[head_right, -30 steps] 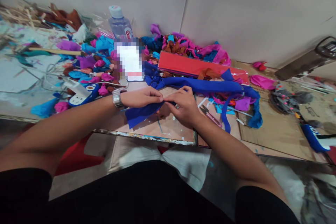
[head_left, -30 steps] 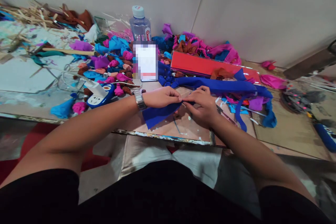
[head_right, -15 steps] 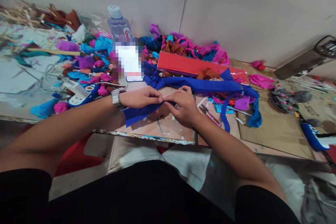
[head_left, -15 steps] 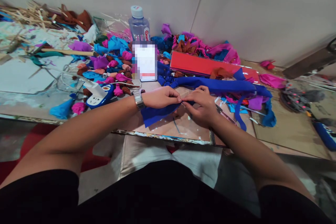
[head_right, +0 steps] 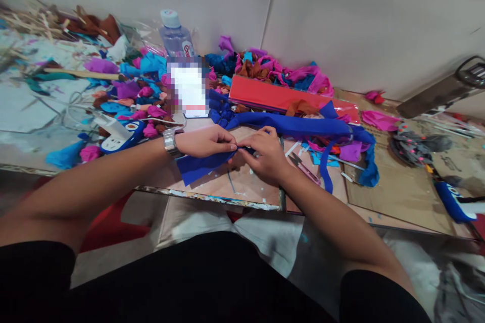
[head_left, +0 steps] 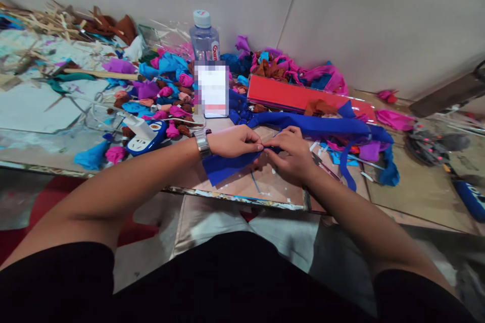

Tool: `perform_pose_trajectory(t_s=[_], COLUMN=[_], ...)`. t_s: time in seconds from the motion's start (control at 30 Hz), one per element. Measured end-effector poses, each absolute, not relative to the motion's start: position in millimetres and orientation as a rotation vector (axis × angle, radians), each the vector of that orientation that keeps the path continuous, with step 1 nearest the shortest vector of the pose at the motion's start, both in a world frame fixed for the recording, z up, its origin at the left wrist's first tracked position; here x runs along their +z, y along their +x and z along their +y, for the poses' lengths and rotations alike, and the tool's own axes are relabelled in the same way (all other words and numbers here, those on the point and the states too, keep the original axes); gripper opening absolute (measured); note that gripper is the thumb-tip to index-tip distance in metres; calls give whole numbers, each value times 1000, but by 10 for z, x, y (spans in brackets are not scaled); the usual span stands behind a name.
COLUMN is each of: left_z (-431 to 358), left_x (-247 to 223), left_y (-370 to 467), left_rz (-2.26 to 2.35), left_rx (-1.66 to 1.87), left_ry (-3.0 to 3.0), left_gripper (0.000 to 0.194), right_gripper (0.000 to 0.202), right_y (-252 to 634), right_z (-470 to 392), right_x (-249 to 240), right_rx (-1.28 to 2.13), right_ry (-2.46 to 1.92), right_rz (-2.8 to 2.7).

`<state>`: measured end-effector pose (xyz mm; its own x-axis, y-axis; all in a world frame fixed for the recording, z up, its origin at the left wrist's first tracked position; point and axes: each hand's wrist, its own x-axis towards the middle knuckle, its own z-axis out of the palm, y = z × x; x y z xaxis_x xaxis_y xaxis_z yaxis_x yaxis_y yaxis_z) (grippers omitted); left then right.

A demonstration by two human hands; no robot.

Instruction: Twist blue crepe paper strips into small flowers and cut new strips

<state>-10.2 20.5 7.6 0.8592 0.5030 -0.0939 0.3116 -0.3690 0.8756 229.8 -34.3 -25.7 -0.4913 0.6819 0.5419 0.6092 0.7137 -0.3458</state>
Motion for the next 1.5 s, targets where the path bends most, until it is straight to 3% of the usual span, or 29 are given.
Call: perform_pose_trajectory(t_s=[0.43,1.5], left_z=[182,45], left_x=[51,14], left_y=[-89,-21], left_rz=[802,786], left_rx=[296,431], left_ry=[2164,2623], left_gripper=[40,37], right_gripper=[6,6], right_y=[2293,2266], right_z=[-339,-329], right_x=[-265,-273], right_rx=[129,200], right_ry=[-997,-1073], right_rz=[-2213,-2310])
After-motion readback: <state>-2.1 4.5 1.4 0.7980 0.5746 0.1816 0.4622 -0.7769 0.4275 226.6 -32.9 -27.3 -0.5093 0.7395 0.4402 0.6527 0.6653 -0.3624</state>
